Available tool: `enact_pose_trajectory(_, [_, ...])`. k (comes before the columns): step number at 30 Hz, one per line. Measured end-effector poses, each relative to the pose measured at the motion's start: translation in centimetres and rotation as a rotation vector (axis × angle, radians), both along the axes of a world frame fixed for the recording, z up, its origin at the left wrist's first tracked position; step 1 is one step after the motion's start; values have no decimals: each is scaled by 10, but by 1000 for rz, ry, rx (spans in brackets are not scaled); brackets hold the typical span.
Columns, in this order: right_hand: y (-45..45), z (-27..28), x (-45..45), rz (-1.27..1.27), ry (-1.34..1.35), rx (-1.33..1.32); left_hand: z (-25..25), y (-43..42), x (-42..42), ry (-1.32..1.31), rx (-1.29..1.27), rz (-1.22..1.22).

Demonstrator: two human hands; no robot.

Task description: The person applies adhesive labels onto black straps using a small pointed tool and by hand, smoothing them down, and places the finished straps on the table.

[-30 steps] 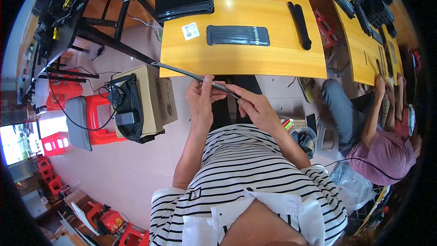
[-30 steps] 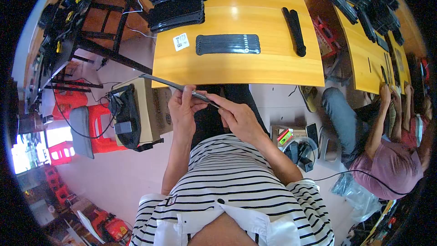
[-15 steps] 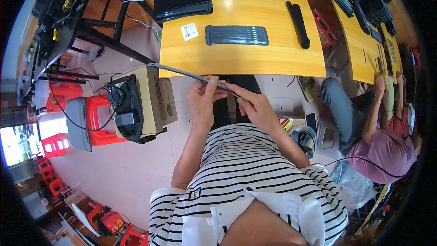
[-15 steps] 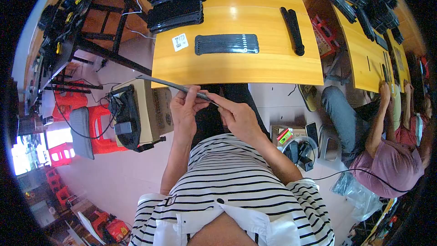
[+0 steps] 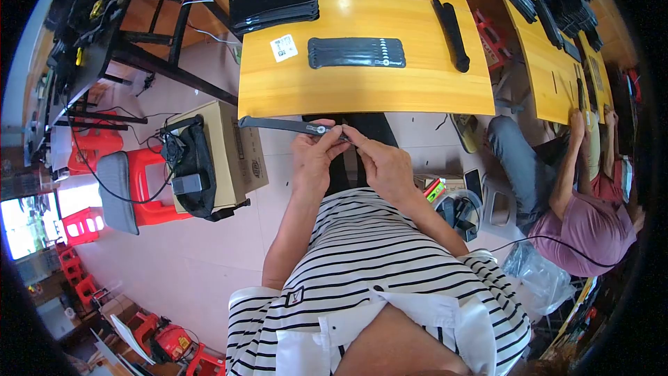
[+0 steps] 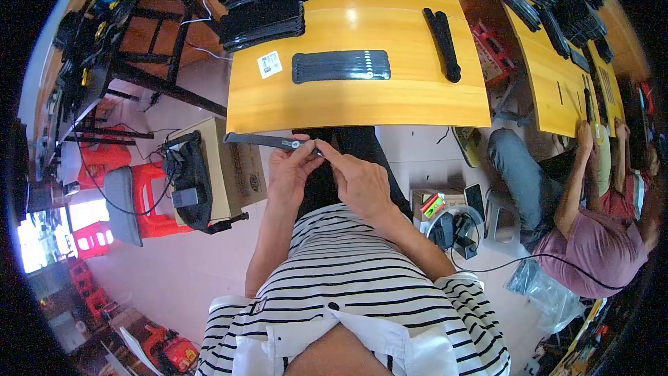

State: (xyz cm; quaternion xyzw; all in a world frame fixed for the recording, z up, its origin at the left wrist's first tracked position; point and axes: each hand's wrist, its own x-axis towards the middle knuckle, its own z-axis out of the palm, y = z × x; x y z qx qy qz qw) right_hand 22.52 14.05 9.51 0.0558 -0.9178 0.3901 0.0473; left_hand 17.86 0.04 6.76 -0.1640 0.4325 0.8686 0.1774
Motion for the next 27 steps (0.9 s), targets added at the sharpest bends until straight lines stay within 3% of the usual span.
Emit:
enact_pose_trajectory(3, [0,2,1,-11,-101,4,-2,5,1,-10,-7,41])
enact_pose_trajectory(15, [-11,-27,6,-98,-1,106,-15,27,11,98,-230,218])
enact_pose_trajectory(17, [-12,-38,4,-136,14,-168,-18,32,13,180,-258,282])
enact_pose_trajectory(18, [-12,-41,3,-140,16,-166,-22,32,13,182,-255,278])
enact_pose_trajectory(20, [-14,-45,2,-156,-285,-762,-31,30,13,311,-383,242])
enact_pose_trajectory(21, [-13,-42,2,-156,-285,-763,-29,30,14,311,-383,241])
enact_pose_trajectory(23, [-13,-36,3,-194,-464,-1011,-23,30,13,363,-452,220])
enact_pose_trajectory(27, [-15,-49,1,-179,-326,-938,-28,25,9,325,-438,186])
